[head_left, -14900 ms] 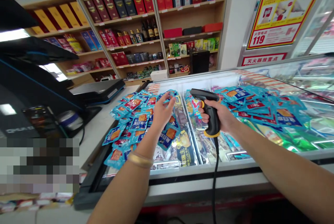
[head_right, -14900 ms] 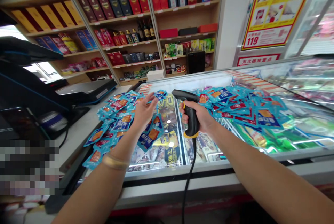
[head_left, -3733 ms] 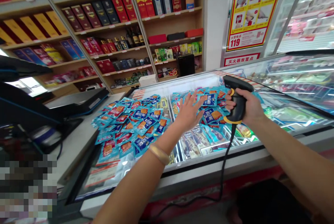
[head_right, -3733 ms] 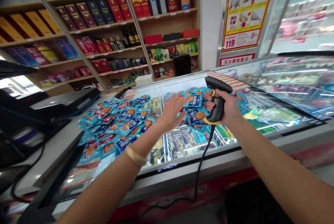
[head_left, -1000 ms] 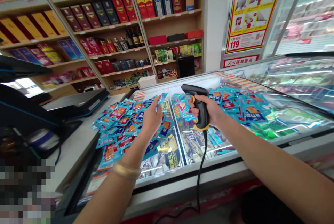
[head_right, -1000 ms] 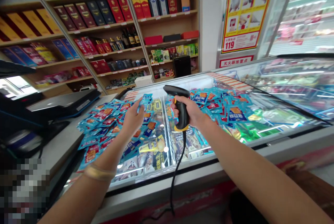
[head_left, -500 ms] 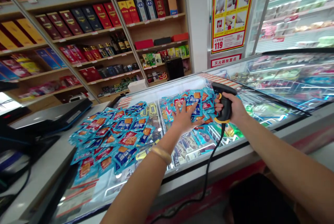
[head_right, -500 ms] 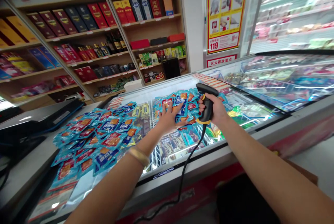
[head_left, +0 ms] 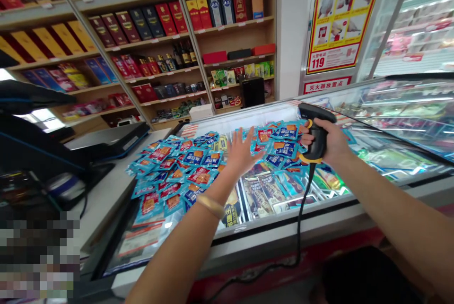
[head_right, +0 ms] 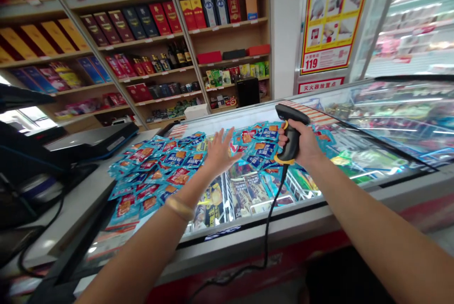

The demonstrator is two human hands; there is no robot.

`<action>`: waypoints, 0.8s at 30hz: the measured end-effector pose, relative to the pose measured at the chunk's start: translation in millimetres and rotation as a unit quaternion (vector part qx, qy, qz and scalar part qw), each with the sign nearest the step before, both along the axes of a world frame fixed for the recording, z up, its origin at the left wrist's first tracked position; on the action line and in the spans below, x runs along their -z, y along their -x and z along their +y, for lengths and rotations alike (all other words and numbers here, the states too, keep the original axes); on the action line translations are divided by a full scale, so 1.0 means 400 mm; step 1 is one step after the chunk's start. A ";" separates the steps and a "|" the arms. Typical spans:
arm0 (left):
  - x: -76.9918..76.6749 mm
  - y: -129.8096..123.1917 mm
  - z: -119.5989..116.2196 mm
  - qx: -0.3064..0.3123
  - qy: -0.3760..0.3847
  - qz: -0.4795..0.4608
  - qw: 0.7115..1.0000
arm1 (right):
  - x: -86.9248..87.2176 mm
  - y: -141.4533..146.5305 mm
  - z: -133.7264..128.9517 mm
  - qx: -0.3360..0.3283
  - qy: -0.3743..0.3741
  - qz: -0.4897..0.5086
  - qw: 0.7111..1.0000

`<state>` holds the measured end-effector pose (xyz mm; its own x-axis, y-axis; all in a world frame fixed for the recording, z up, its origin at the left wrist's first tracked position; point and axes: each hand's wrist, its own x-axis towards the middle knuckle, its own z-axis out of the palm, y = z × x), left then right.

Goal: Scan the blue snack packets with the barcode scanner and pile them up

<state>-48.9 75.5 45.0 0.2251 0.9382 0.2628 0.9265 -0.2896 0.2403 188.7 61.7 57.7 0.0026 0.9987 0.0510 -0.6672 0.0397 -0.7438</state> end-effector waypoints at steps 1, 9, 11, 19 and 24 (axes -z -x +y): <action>-0.007 0.039 -0.003 -0.032 -0.010 0.005 0.999 | -0.005 0.028 0.005 -0.016 -0.006 -0.003 1.000; -0.015 0.285 -0.034 -0.277 -0.028 0.074 0.958 | -0.008 0.304 0.035 -0.159 0.013 0.009 0.987; -0.004 0.307 -0.040 -0.293 -0.015 0.079 0.953 | 0.004 0.347 0.032 -0.179 0.029 0.012 0.983; 0.002 0.307 -0.050 -0.269 -0.019 0.093 0.958 | 0.069 0.342 0.028 -0.221 0.050 -0.004 0.974; 0.003 0.305 -0.050 -0.254 -0.055 0.081 0.962 | 0.069 0.338 0.024 -0.227 0.056 -0.011 0.972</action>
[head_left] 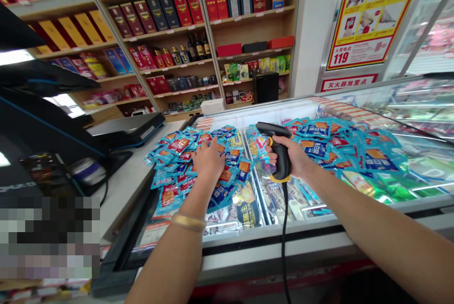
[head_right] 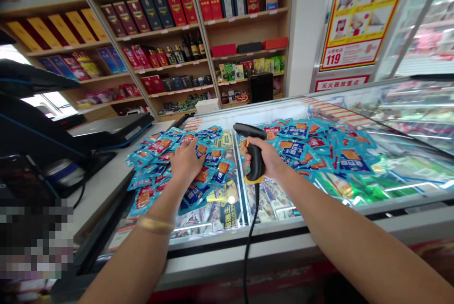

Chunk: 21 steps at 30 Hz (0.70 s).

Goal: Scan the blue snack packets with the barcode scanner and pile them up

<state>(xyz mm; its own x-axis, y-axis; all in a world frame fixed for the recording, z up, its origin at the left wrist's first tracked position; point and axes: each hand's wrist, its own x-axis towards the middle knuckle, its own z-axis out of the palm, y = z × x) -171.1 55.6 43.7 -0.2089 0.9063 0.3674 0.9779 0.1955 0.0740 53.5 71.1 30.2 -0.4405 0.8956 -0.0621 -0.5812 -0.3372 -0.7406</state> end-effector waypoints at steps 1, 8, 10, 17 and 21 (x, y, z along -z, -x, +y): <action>0.002 0.002 0.001 0.006 -0.010 -0.007 1.000 | -0.002 0.002 -0.002 -0.002 0.001 -0.004 1.000; -0.001 0.021 0.002 -0.005 -0.036 -0.123 0.992 | -0.007 0.009 -0.011 -0.010 0.010 -0.015 1.000; -0.005 0.027 0.001 0.006 -0.079 -0.163 0.984 | -0.008 0.008 -0.011 -0.006 0.012 -0.015 1.000; -0.030 0.024 0.007 0.083 -0.228 -0.607 0.756 | -0.007 0.008 -0.011 -0.009 -0.002 -0.019 1.000; -0.051 0.015 0.002 0.088 -0.105 -0.872 0.470 | -0.008 0.007 -0.014 -0.017 -0.013 -0.026 0.999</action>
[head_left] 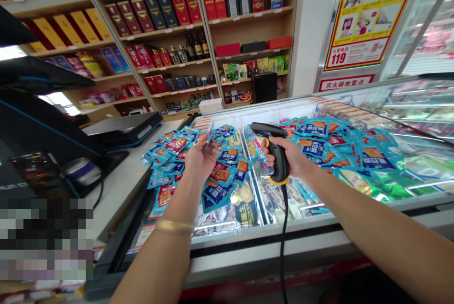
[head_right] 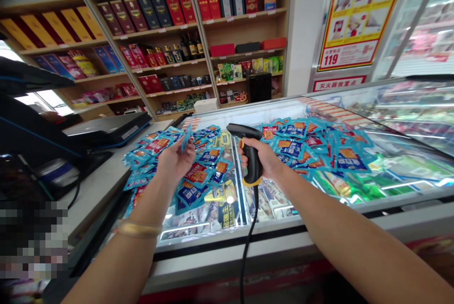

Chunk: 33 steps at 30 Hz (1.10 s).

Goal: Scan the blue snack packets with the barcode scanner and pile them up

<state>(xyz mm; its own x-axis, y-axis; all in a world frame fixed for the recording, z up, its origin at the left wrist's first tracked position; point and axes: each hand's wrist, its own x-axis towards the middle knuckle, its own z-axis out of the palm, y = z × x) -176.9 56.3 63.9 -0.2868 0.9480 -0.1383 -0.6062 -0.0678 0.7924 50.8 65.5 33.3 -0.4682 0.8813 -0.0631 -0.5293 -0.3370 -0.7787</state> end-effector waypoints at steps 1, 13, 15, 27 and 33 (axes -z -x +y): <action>-0.003 -0.001 -0.001 0.030 0.007 -0.051 0.998 | -0.001 0.000 -0.002 -0.003 -0.001 -0.002 1.000; -0.007 -0.030 -0.018 0.161 0.027 -0.230 0.959 | -0.013 0.005 -0.020 -0.035 -0.035 -0.006 0.999; -0.008 -0.030 -0.020 0.167 0.027 -0.248 0.954 | -0.014 0.002 -0.022 -0.048 -0.046 -0.002 0.998; -0.005 -0.033 -0.018 0.162 0.037 -0.247 0.955 | -0.016 -0.001 -0.027 -0.091 -0.067 0.015 0.993; -0.004 -0.034 -0.016 0.148 0.041 -0.212 0.965 | -0.012 -0.001 -0.026 -0.096 -0.064 0.022 0.993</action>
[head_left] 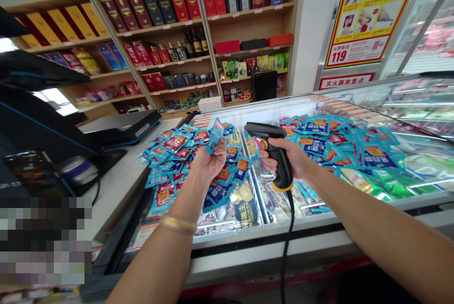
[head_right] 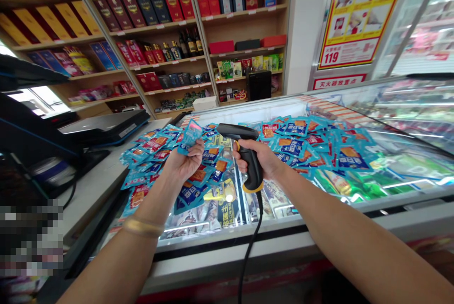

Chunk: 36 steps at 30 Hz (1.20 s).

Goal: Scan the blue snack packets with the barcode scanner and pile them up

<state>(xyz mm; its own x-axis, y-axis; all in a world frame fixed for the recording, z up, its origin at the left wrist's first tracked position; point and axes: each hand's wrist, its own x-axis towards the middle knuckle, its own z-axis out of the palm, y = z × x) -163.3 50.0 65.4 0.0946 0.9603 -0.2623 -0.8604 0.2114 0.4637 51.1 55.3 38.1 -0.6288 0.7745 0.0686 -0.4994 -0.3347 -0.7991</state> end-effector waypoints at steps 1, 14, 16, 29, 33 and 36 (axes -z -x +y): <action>0.002 0.000 0.002 -0.002 -0.001 0.009 1.000 | 0.001 0.001 0.000 0.001 -0.001 0.001 1.000; 0.008 -0.149 0.039 -0.106 -0.091 0.386 0.912 | -0.055 -0.182 0.022 0.221 -0.025 0.043 0.974; 0.012 -0.215 0.062 -0.089 -0.116 0.424 0.894 | -0.054 -0.257 0.028 0.272 -0.029 0.031 0.962; 0.103 -0.491 0.103 0.050 -0.213 0.858 0.464 | 0.009 -0.434 0.010 0.377 0.060 0.052 0.923; 0.076 -0.460 0.087 0.034 -0.218 0.860 0.460 | -0.002 -0.424 0.004 0.377 0.049 0.045 0.924; 0.057 -0.389 0.081 -0.007 -0.225 0.872 0.434 | -0.022 -0.403 0.001 0.375 0.023 0.045 0.926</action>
<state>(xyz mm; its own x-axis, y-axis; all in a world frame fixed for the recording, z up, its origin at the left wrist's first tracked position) -7.6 82.5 42.7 0.1219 0.9488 0.2914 0.8837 -0.2374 0.4034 212.1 55.6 47.1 0.0932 0.9944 0.0507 -0.6691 0.1003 -0.7364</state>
